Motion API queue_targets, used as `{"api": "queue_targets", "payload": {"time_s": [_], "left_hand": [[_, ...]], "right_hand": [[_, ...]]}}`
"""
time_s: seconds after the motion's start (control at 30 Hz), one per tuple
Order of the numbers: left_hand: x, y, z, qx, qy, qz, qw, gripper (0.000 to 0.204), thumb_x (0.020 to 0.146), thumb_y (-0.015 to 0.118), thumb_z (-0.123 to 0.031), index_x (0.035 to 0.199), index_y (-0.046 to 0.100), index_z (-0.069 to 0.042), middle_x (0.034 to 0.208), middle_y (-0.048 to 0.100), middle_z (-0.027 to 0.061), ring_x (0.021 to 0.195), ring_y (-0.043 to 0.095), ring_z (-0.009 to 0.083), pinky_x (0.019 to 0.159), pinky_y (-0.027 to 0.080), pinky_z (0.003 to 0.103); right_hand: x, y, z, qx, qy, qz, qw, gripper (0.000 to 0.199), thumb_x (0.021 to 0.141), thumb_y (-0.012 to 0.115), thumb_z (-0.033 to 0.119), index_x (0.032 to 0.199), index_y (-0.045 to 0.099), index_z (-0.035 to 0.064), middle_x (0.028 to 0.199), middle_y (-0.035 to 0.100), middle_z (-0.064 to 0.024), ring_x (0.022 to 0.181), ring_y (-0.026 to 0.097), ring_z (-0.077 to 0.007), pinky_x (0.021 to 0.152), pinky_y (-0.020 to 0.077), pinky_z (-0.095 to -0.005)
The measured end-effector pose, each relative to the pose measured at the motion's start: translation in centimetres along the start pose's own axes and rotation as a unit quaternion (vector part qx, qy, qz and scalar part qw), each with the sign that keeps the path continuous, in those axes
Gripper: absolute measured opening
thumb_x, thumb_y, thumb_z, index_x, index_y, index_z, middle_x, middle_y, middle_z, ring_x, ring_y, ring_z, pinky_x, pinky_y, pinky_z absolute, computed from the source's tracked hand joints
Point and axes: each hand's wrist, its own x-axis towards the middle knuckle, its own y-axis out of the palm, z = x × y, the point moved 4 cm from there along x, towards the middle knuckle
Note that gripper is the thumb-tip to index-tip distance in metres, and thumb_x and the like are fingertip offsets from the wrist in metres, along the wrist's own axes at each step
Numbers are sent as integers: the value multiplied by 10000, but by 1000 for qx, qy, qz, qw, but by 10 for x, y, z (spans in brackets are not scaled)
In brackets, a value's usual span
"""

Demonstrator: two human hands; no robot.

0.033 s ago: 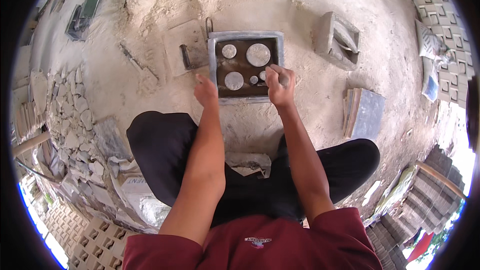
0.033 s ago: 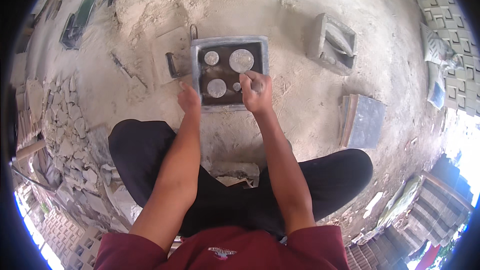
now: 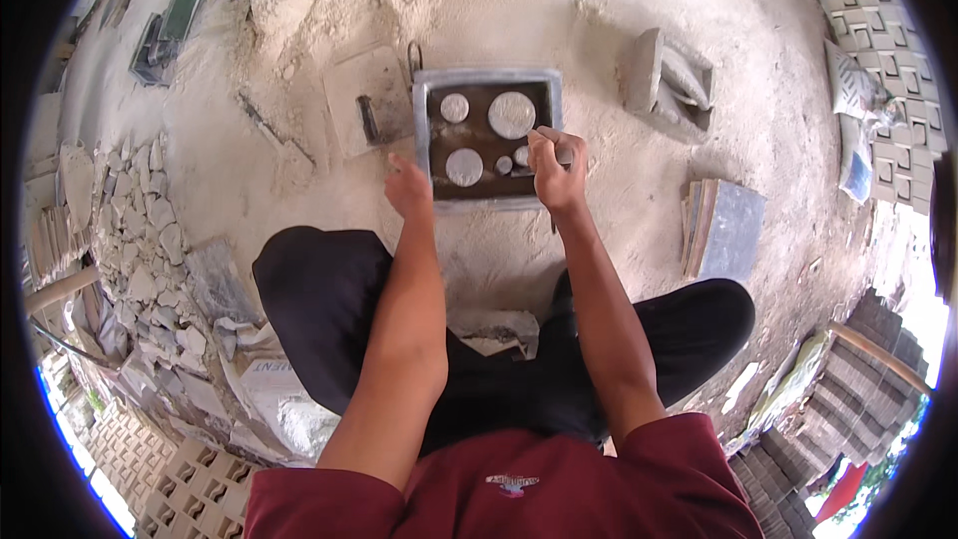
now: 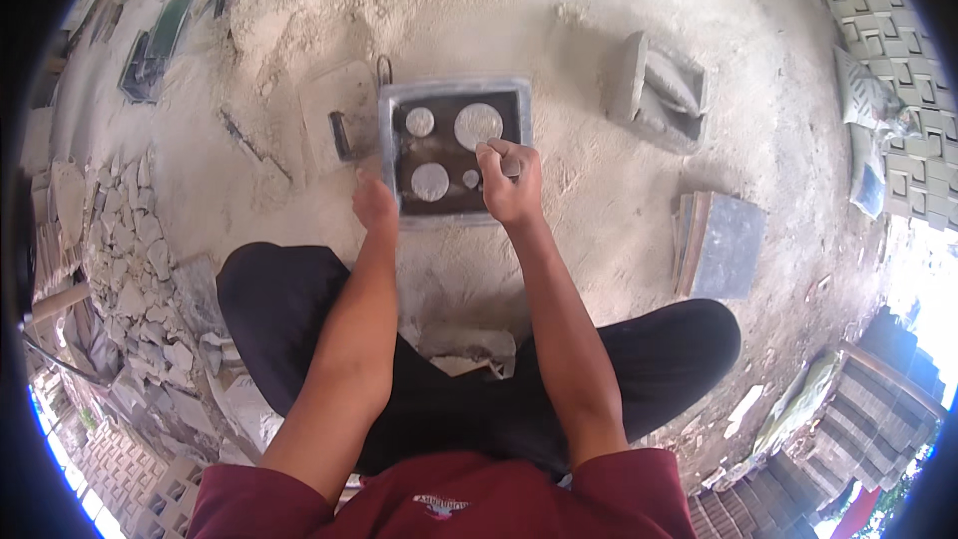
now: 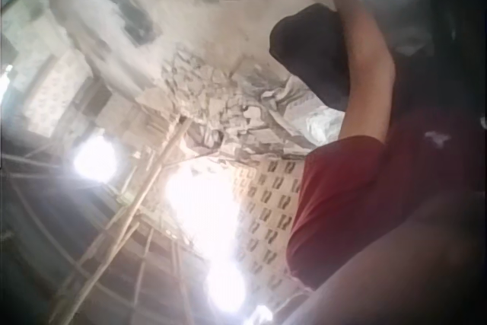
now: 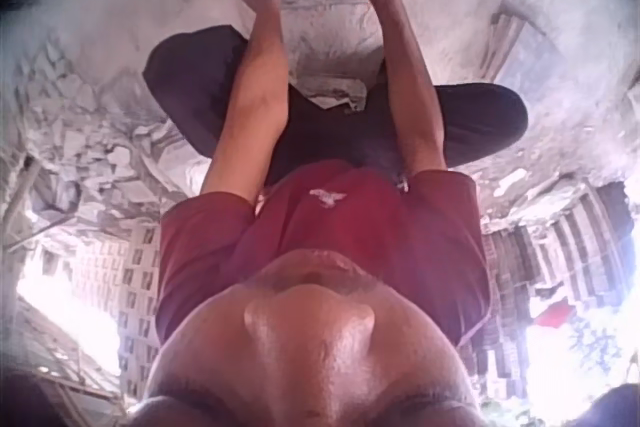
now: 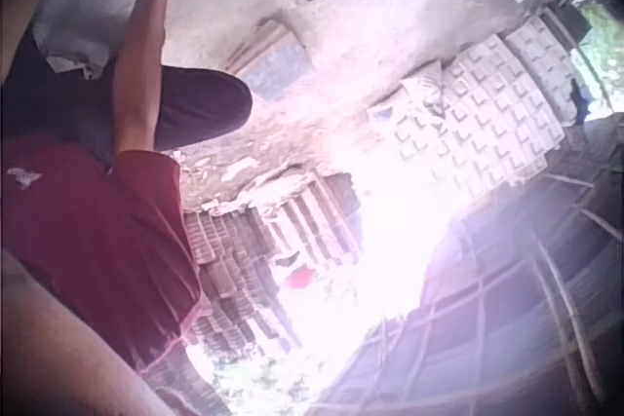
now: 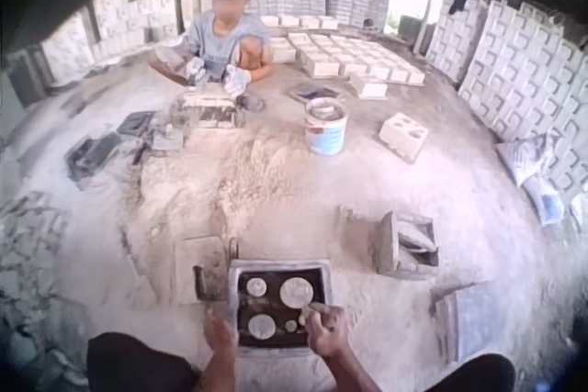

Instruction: The person cleans out a square metal mold containing circular cutouts by scraping concrete debris away from the inner edges with a small metal tool and wiping the surfaces by hand.

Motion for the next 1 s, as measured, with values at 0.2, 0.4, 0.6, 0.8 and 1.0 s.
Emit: {"api": "queue_targets", "payload": {"time_s": [0.2,0.4,0.6,0.8,1.0], "left_hand": [[-6,-2,-8,-108,-136,19,985,727,914,269,-512,909,629,120,947,603,318,936,565,462,848,432,500],[-7,-4,-2,-113,-147,25,982,721,914,279,-511,884,630,119,933,605,318,920,572,457,836,428,506],[0,1,-2,-83,-80,-4,993,711,919,276,-495,871,638,115,905,616,305,905,581,447,828,433,503],[-8,-7,-9,-125,-129,37,983,690,919,273,-484,906,649,95,922,619,297,908,588,438,827,440,493],[-4,-3,-7,-113,-125,35,985,703,913,277,-505,895,649,91,925,618,296,919,581,443,836,436,493]], "right_hand": [[-5,-15,-16,113,85,-7,990,327,826,494,93,526,381,25,482,370,36,468,336,-30,407,242,-251],[-19,-10,-14,53,29,-5,998,319,846,389,29,531,350,58,520,351,41,473,295,-31,419,205,-223],[-17,-7,-8,38,13,-35,999,318,820,509,133,544,418,3,480,349,-5,462,332,-54,407,258,-278],[-19,3,-12,0,41,-34,999,339,825,520,119,535,387,4,481,326,19,481,314,-45,410,243,-282],[-17,-3,-10,-12,10,-43,999,343,831,497,122,530,370,17,475,359,37,465,321,-46,409,245,-280]]}}
